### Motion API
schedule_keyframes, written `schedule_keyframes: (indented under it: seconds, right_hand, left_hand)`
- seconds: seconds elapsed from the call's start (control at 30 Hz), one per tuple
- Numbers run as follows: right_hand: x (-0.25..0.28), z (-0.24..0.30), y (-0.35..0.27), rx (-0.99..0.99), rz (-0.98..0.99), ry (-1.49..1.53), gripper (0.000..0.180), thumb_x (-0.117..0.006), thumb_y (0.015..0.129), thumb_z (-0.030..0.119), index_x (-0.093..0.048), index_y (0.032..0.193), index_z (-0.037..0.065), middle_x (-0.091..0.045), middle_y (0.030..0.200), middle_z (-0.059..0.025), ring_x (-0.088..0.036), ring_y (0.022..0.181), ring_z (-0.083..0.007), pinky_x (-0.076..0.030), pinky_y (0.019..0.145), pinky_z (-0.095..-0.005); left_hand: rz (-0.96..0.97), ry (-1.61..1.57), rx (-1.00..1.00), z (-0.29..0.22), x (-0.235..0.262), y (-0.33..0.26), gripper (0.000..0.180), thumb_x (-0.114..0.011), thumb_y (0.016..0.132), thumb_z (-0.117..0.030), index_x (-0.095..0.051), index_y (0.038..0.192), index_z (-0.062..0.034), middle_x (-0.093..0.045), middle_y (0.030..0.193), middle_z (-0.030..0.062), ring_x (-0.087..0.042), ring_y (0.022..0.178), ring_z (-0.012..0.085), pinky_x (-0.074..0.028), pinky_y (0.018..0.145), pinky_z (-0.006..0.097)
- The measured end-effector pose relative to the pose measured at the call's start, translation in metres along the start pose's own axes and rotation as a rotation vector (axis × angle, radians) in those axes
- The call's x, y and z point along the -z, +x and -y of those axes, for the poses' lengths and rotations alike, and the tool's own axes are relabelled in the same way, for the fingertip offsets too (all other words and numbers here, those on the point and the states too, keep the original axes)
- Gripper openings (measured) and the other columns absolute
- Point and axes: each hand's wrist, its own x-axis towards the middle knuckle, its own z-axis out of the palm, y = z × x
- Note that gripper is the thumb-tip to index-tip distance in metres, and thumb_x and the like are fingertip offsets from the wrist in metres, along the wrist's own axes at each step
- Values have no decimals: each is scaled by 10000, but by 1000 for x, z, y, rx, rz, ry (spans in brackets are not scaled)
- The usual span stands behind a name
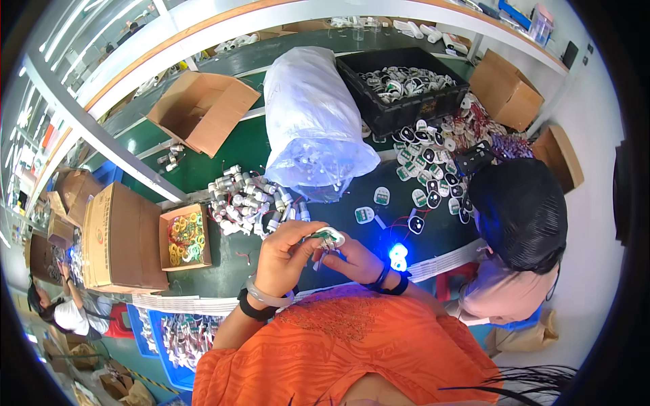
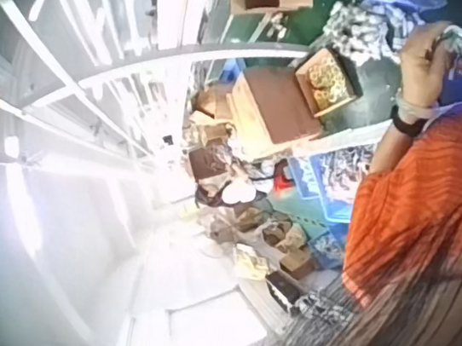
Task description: Assembling and testing small electronic circuit boards with LEDs on a factory workbench.
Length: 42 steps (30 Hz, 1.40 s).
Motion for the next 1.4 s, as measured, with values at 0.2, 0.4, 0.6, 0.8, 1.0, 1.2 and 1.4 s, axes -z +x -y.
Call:
schedule_keyframes:
  seconds: [0.2, 0.4, 0.6, 0.8, 1.0, 1.2, 1.4]
  right_hand:
    - [-3, 11, -5, -174, 9, 167, 201, -494, 942, 168, -544, 1064, 16, -586, 880, -54, -604, 822, -157, -488, 738, -293]
    - [-10, -11, -16, -186, 88, 219, 205, -487, 945, 181, -553, 1075, 36, -605, 882, -22, -565, 789, -94, -472, 725, -261]
    - [-13, -5, -23, -285, 136, 213, 234, -486, 951, 204, -555, 1106, 43, -625, 883, -14, -547, 725, -67, -452, 646, -227]
    - [-14, -24, -28, -319, 118, 277, 254, -475, 963, 198, -548, 1145, 36, -641, 894, -30, -565, 742, -85, -461, 655, -243]
    - [-14, -20, -23, -374, 134, 214, 261, -485, 956, 199, -546, 1131, 15, -651, 863, -40, -590, 743, -92, -465, 650, -239]
    - [-17, -20, -23, -394, 135, 260, 232, -494, 938, 165, -545, 1099, 6, -657, 833, -50, -543, 665, -66, -448, 614, -224]
    - [-15, -31, -29, -396, 99, 225, 217, -489, 937, 157, -535, 1083, 3, -661, 813, -60, -541, 630, -64, -443, 580, -225]
  left_hand:
    - [61, -28, 70, -2, 6, -1, 213, -572, 882, 2, -630, 1085, -22, -592, 979, 51, -571, 761, 78, -456, 542, 185]
    - [52, -135, 186, -10, 2, -11, 209, -575, 856, 31, -630, 1056, 1, -623, 896, 88, -600, 675, 109, -484, 581, 236]
    - [75, -173, 196, -1, 1, -21, 233, -580, 878, -17, -634, 1102, -54, -603, 937, 32, -552, 721, 65, -455, 589, 195]
    - [70, -107, 122, 12, 0, -21, 256, -601, 871, -32, -635, 1122, -65, -605, 931, 25, -557, 713, 65, -446, 563, 197]
    - [56, -47, 90, 22, 2, -20, 259, -613, 864, -36, -637, 1120, -62, -625, 917, 30, -566, 706, 64, -451, 558, 197]
    - [115, -141, 145, 31, 3, -20, 255, -580, 888, -34, -616, 1141, -38, -640, 966, 51, -597, 793, 86, -497, 668, 220]
    - [105, -40, 95, 37, 1, -20, 251, -605, 860, -41, -621, 1110, -29, -653, 1014, 88, -610, 882, 155, -488, 767, 274]
